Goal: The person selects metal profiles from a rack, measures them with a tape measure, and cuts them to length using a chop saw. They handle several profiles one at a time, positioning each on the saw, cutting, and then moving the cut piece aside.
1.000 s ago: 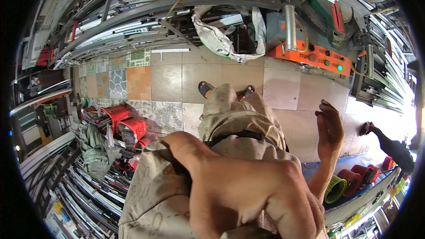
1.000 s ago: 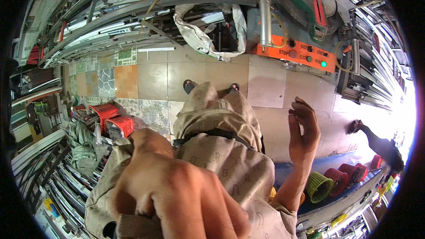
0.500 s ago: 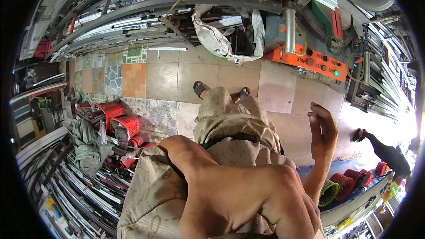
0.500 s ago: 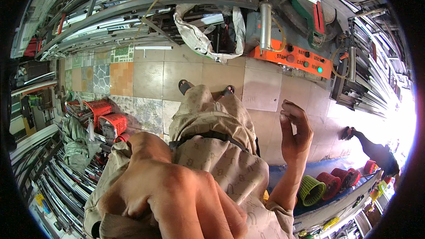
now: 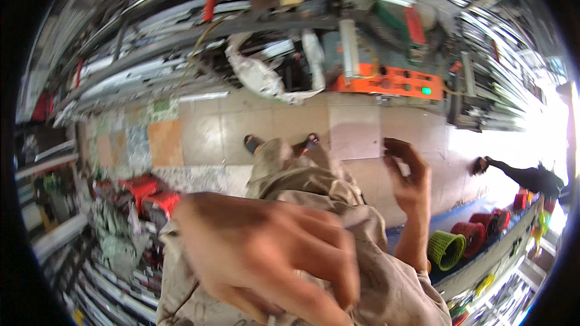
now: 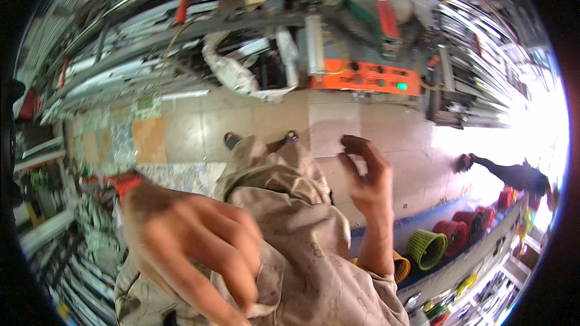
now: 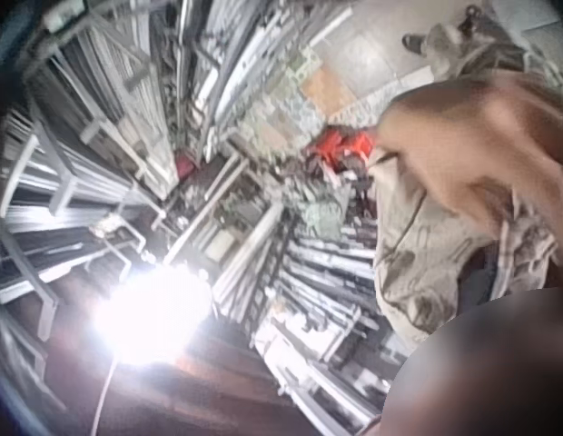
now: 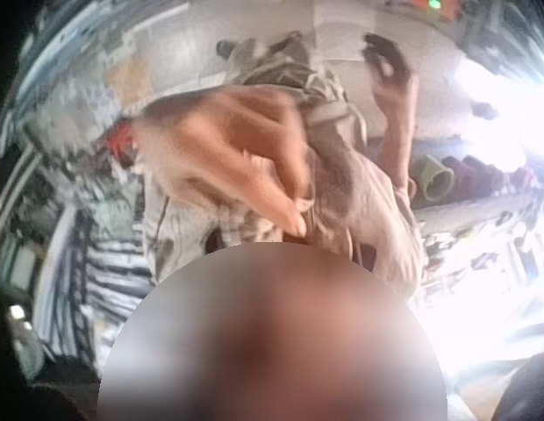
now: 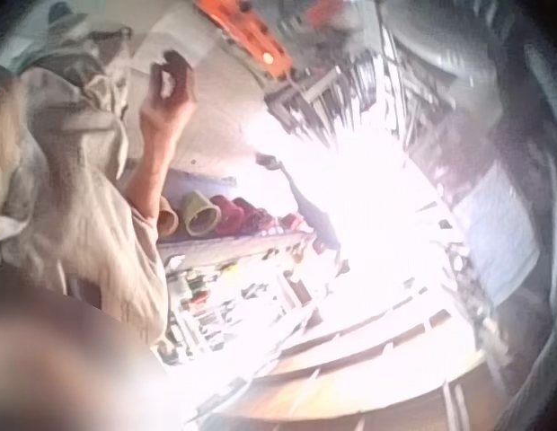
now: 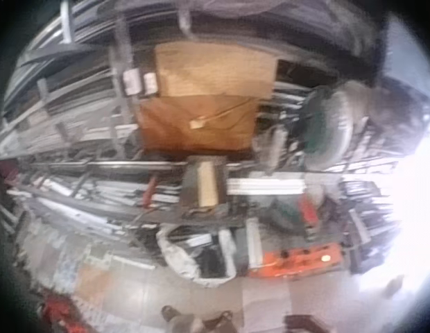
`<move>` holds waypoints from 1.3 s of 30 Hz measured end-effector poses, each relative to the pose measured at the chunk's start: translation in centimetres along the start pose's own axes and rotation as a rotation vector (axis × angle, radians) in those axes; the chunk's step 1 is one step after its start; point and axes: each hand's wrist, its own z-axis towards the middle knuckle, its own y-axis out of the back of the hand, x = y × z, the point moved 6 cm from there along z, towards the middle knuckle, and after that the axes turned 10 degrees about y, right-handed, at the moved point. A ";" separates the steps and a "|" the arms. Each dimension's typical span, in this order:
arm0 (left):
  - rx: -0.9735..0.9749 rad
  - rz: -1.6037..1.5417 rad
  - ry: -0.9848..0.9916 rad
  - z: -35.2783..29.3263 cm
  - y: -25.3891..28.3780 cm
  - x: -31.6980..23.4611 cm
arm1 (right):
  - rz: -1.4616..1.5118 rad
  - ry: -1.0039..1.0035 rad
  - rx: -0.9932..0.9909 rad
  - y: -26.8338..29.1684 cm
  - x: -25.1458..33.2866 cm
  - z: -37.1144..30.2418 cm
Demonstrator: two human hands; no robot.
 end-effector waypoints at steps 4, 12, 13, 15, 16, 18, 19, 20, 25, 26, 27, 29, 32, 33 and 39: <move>0.154 0.649 0.132 1.0 -0.9 -2.2 | -0.045 0.116 -0.013 1.0 0.8 1.1; 0.029 0.928 0.080 5.1 -4.3 -3.7 | 0.148 0.062 0.012 -0.7 -0.7 8.9; 0.032 0.891 0.066 5.6 -3.9 -3.6 | 0.117 0.016 0.011 -1.0 -1.6 10.8; 0.039 0.817 0.038 7.0 -2.8 -3.5 | 0.247 -0.022 0.007 -1.3 -3.3 14.6; -0.006 0.800 -0.021 8.3 -2.5 -3.2 | 0.276 -0.026 -0.007 -1.4 -4.0 16.9; 0.164 0.815 0.049 9.1 -0.8 -4.4 | 0.388 -0.122 -0.017 -2.4 -5.9 21.8; 0.249 0.821 0.085 9.2 0.0 -5.0 | 0.459 -0.222 -0.014 -2.7 -7.4 24.3; 0.370 0.886 0.154 9.8 0.9 -5.9 | 0.557 -0.282 0.000 -3.2 -8.7 26.8; 0.289 1.007 0.053 12.5 7.1 -7.4 | 0.912 -0.503 -0.278 -6.2 -18.2 38.8; 0.378 1.010 0.073 12.5 8.4 -7.9 | 0.959 -0.529 -0.330 -7.3 -20.2 41.2; 0.532 1.034 0.114 12.3 9.7 -8.2 | 0.997 -0.598 -0.365 -8.6 -22.0 43.2; 0.570 1.119 0.099 11.6 12.8 -7.9 | 0.287 -0.130 -0.152 -8.9 -22.2 47.4; 0.683 1.003 0.293 9.8 18.4 -5.5 | -0.111 0.113 -0.366 -11.1 -20.8 47.5; 0.853 0.919 0.545 8.1 20.7 -4.3 | -0.244 0.120 -0.455 -11.9 -19.5 47.1; 0.141 0.342 1.232 -6.5 33.9 7.9 | 0.930 -0.675 -0.893 -10.3 -18.3 42.5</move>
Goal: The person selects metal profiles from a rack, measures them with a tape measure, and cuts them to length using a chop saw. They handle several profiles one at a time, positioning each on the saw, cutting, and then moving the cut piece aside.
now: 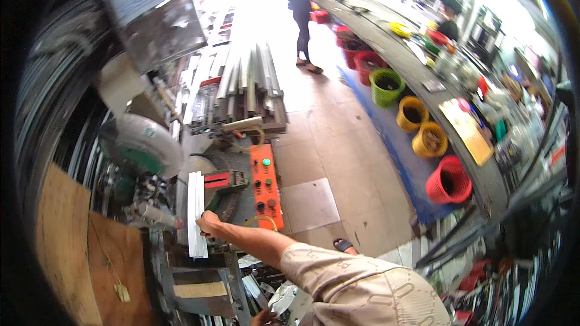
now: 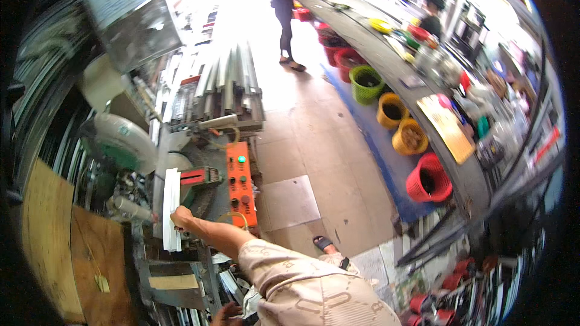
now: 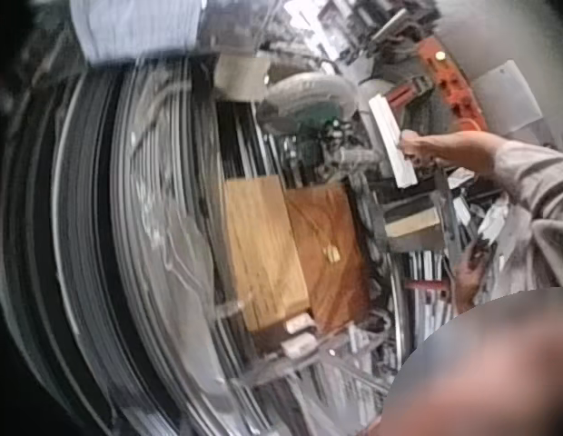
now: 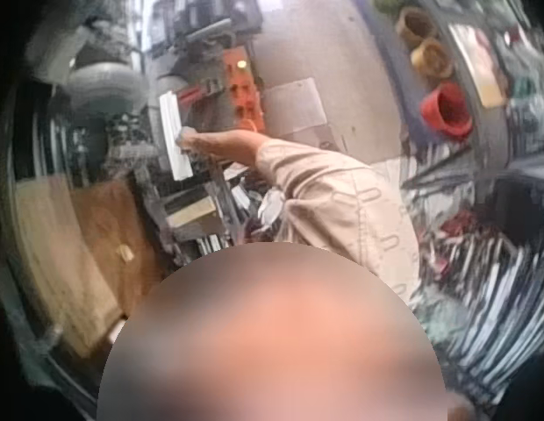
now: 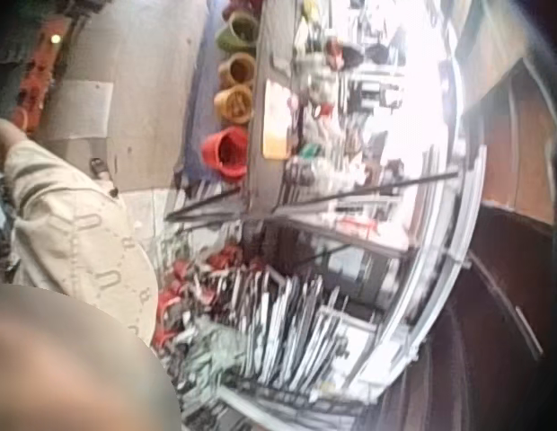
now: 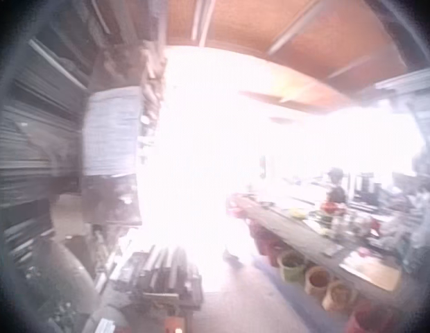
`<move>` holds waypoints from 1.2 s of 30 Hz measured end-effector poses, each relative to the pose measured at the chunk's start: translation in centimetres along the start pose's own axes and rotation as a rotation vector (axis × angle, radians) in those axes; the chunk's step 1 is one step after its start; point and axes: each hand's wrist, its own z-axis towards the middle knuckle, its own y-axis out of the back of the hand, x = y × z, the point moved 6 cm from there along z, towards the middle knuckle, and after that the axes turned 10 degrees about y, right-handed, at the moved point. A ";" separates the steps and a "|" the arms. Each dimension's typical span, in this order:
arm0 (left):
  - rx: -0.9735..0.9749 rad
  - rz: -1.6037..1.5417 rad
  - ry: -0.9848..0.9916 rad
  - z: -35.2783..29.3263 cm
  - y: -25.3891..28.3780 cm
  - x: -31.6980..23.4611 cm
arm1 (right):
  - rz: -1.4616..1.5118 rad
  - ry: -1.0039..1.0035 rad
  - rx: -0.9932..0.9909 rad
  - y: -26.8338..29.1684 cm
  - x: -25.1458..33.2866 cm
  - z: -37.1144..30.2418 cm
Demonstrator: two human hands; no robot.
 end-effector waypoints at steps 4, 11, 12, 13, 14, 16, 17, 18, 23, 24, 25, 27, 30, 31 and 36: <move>0.099 0.031 0.338 10.1 0.4 16.8 | -0.049 0.189 0.089 8.3 4.5 -2.7; 0.413 0.867 0.293 22.7 -1.4 24.9 | -0.118 0.330 0.122 25.5 4.7 -18.6; 0.472 0.967 0.191 23.3 -2.7 22.9 | -0.111 0.277 0.034 28.1 3.6 -21.8; 0.539 1.077 0.041 23.5 -4.7 19.9 | -0.067 0.263 0.044 30.6 2.9 -25.3; 0.612 0.451 0.274 22.6 -7.4 17.6 | -0.027 0.238 0.079 33.2 2.1 -28.9; 0.802 -0.026 0.495 20.4 -13.3 10.6 | -0.097 0.235 -0.033 37.4 1.1 -34.6; 0.854 -0.007 0.377 19.0 -17.0 6.8 | -0.142 0.243 -0.103 39.3 0.8 -37.0; 0.861 -0.003 0.438 17.7 -20.6 4.0 | -0.183 0.254 -0.166 41.1 0.7 -39.3; 0.983 0.029 0.282 12.5 -37.1 -5.0 | -0.117 0.432 -0.430 48.4 1.3 -46.8; 0.978 0.041 0.253 12.2 -39.2 -5.8 | -0.092 0.435 -0.486 50.1 1.4 -47.5; 0.974 0.049 0.229 12.2 -41.2 -6.5 | -0.044 0.481 -0.529 51.7 1.9 -48.2; 0.979 0.034 0.195 12.5 -45.7 -8.0 | 0.061 0.439 -0.613 55.3 1.7 -50.4; 0.938 0.086 0.110 15.0 -51.0 -11.8 | 0.008 0.619 -0.760 59.9 2.4 -55.5; 0.934 0.091 0.063 16.1 -53.0 -13.5 | -0.023 0.609 -0.786 61.3 2.3 -57.3; 0.867 0.190 -0.120 26.3 -63.6 -23.8 | -0.052 0.491 -0.822 64.2 -0.5 -63.7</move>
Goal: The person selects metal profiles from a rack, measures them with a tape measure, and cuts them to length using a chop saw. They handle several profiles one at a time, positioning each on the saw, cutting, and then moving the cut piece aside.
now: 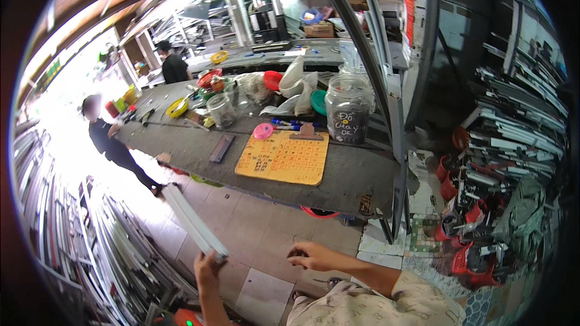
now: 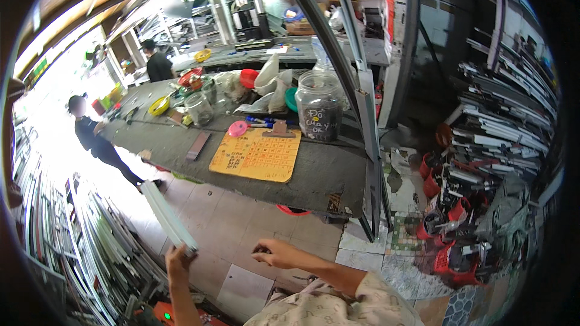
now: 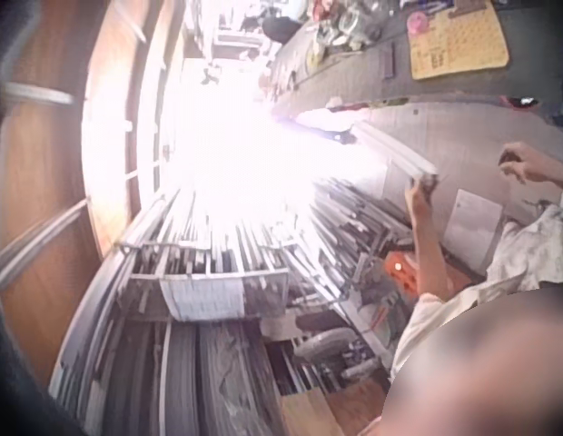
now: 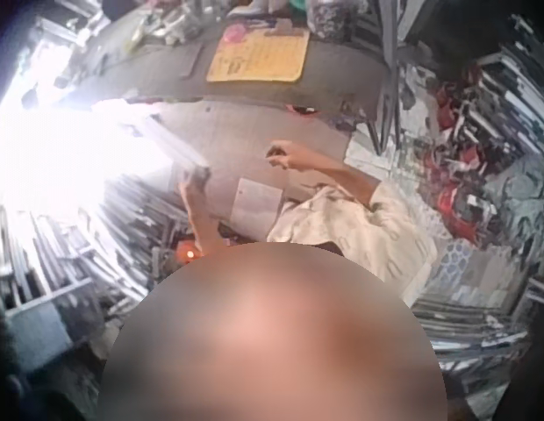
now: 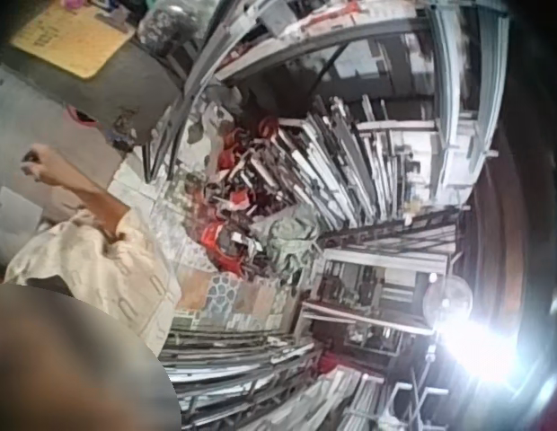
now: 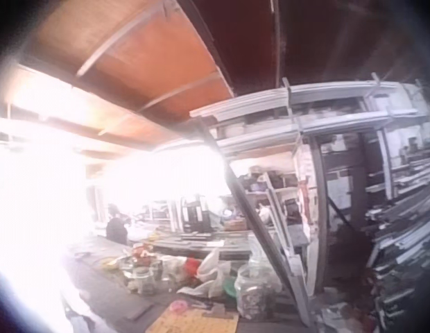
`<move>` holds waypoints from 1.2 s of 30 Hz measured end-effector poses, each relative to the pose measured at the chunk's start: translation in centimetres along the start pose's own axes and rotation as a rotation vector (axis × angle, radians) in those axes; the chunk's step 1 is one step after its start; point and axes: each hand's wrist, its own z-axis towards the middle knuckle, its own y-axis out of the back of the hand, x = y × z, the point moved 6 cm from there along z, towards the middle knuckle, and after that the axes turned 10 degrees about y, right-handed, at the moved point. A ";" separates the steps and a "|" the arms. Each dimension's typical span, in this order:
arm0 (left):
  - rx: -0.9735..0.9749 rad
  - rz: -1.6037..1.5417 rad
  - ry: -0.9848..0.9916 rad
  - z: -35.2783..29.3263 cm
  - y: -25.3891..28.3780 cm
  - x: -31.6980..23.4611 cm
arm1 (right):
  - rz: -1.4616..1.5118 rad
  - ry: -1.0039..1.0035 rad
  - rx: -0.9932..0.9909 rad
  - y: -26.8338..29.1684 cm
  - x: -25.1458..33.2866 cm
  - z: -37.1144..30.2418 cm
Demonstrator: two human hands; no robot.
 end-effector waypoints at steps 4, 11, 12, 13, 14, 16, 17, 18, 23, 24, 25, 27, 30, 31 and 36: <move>-0.051 0.115 -0.066 16.5 3.1 -8.0 | -0.314 -0.061 -0.225 3.5 -1.7 -4.0; -0.220 0.233 -0.091 43.5 6.3 -17.7 | -0.023 -0.315 -0.746 4.4 -3.9 -7.8; -0.270 0.234 -0.147 46.4 6.8 -18.3 | -0.008 -0.342 -0.795 4.4 -3.6 -7.8; -0.402 0.260 -0.171 49.1 7.7 -18.9 | 0.004 -0.393 -0.848 4.2 -3.3 -7.7; -0.417 0.234 -0.241 51.4 7.9 -19.1 | -0.031 -0.393 -0.869 4.1 -2.6 -7.3; -0.593 0.427 -0.252 55.3 8.3 -19.9 | -0.126 -0.426 -0.920 4.3 -1.1 -6.5; -0.598 0.463 -0.294 56.4 8.3 -20.0 | -0.142 -0.449 -0.926 4.2 -0.4 -6.0; -0.664 0.550 -0.343 57.0 8.1 -20.1 | -0.159 -0.467 -0.929 4.0 0.3 -5.6; -0.932 0.835 -0.248 57.5 7.7 -18.0 | -0.218 -0.483 -0.984 4.1 3.1 -4.7; -0.981 0.868 -0.262 57.3 7.7 -17.8 | -0.237 -0.462 -1.018 4.5 3.7 -5.0; -0.995 0.832 -0.266 57.5 7.9 -17.3 | -0.243 -0.459 -1.050 4.9 4.1 -5.3; -0.941 0.836 -0.215 58.6 8.6 -16.2 | -0.294 -0.506 -1.112 6.0 4.8 -6.3; -0.823 0.804 -0.090 60.8 10.7 -15.1 | -0.365 -0.440 -1.231 8.2 6.3 -7.5; -0.737 0.673 -0.084 61.4 11.3 -14.9 | -0.416 -0.373 -1.246 9.1 7.1 -7.7; -0.927 0.832 -0.674 55.1 7.7 -14.7 | -0.521 -0.074 -1.502 14.8 11.5 -12.2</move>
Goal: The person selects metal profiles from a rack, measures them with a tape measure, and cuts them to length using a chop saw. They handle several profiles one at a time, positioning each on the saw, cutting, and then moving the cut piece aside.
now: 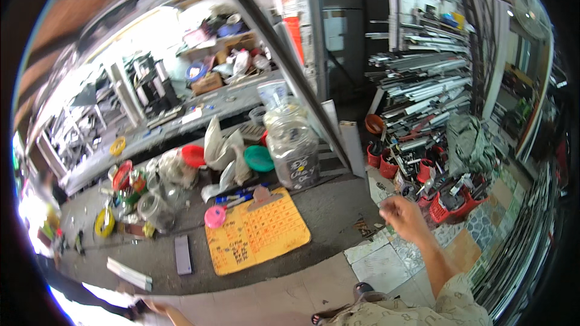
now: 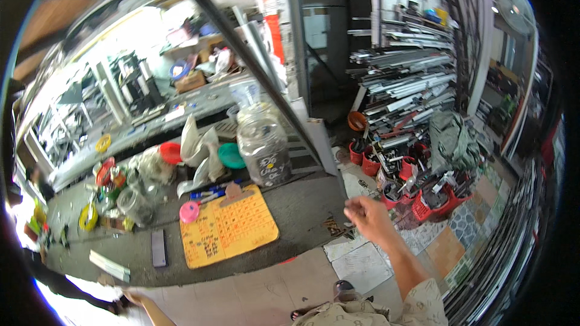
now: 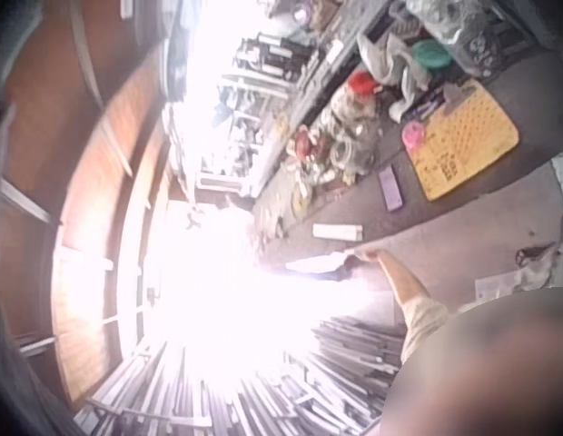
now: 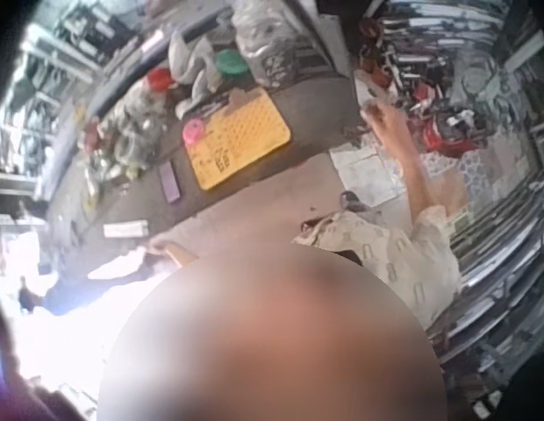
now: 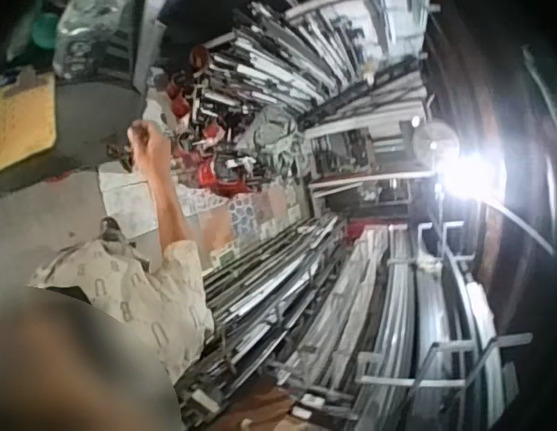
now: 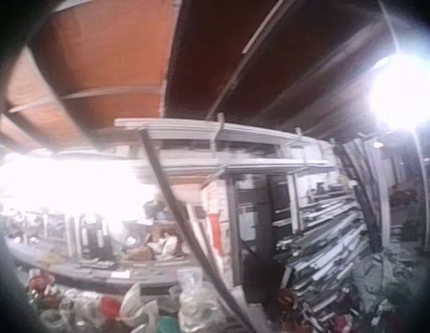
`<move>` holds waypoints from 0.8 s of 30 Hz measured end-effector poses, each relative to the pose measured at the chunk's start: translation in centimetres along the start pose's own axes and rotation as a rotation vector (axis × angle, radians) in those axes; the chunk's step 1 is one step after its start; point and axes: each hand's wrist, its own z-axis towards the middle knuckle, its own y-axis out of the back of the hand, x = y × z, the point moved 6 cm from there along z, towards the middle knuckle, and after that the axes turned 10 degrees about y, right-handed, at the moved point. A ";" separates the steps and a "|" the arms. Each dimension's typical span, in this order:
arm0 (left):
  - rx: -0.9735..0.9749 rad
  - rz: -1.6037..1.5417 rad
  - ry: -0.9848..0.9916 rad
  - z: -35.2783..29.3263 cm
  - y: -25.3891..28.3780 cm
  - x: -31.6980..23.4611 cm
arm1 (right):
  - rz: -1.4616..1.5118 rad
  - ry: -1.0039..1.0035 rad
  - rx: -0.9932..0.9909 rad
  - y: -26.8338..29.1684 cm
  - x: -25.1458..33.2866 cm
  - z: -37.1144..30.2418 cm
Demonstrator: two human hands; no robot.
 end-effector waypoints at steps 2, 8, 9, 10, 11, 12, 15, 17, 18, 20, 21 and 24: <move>0.048 -0.136 -0.128 -7.6 1.3 -2.9 | 0.073 0.004 -0.070 2.9 -0.6 3.9; 0.965 -0.321 -0.059 -41.4 4.2 -6.1 | 0.260 0.161 -0.170 8.7 -1.7 17.7; 1.156 -0.292 0.047 -47.1 4.8 -5.6 | 0.306 0.177 -0.152 8.9 -2.1 20.4; 1.327 -0.253 0.175 -52.2 5.8 -4.6 | 0.358 0.126 -0.135 9.1 -3.0 22.7; 1.469 -0.206 0.309 -57.3 6.8 -3.6 | 0.393 0.217 -0.091 9.4 -3.2 25.3; 1.574 -0.160 0.442 -61.7 8.2 -2.4 | 0.445 0.201 -0.059 9.6 -4.4 27.8; 1.713 -0.033 0.758 -71.5 12.7 0.9 | 0.431 0.296 0.028 10.7 -8.3 34.2; 1.701 0.010 0.931 -75.7 15.9 2.5 | 0.504 0.316 0.101 10.4 -11.7 37.0; 1.672 0.013 1.005 -77.2 17.4 2.9 | 0.586 0.224 0.167 9.5 -13.9 38.0; 1.606 -0.043 1.107 -78.9 18.9 2.3 | 0.566 0.128 0.262 7.7 -17.4 39.2; 1.552 -0.101 1.162 -79.4 19.1 1.6 | 0.558 0.120 0.313 7.1 -18.9 39.7; 1.286 -0.375 1.186 -79.1 19.3 -1.3 | 0.571 0.079 0.432 5.1 -23.5 39.7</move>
